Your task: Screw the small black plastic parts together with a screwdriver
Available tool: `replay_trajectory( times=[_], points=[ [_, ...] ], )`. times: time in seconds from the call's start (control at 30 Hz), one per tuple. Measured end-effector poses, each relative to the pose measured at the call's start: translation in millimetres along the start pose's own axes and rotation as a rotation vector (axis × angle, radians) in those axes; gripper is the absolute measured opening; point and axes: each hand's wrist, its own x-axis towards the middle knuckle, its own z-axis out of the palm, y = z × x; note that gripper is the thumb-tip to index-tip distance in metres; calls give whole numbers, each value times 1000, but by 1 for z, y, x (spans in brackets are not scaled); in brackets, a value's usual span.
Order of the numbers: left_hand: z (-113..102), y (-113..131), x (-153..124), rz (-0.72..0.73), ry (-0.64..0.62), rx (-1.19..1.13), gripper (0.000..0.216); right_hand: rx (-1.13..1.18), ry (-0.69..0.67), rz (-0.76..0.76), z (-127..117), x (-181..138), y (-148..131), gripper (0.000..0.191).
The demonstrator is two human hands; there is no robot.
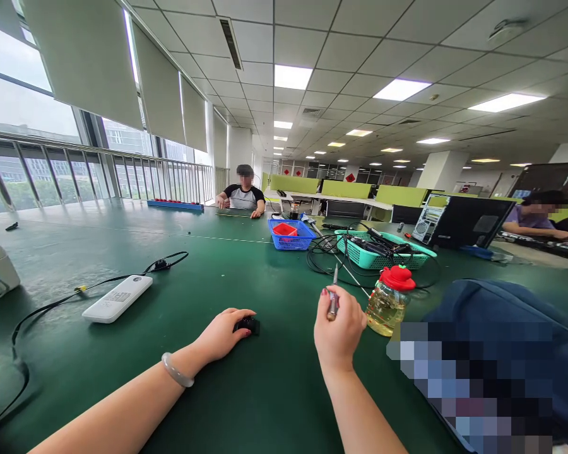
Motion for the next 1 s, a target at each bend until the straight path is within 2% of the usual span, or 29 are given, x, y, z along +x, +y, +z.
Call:
replay_trajectory(
  times=[0.07, 0.17, 0.23, 0.33, 0.6, 1.0],
  points=[
    [1, 0, 1, 1, 2, 3, 44, 107, -142, -109, -3, -5, -8, 11],
    [3, -1, 2, 12, 18, 11, 43, 350, -459, -368, -13, -23, -43, 12],
    [4, -2, 1, 28, 33, 13, 43, 429, -543, -501, -17, -36, -62, 13],
    [5, -2, 1, 25, 42, 13, 43, 446, -582, -536, -16, -49, -70, 15],
    [1, 1, 1, 26, 19, 6, 44, 404, -643, -446, -4, -54, -53, 16],
    [0, 4, 0, 21, 21, 22, 45, 311, -755, -583, -5, -60, -59, 10]
  ],
)
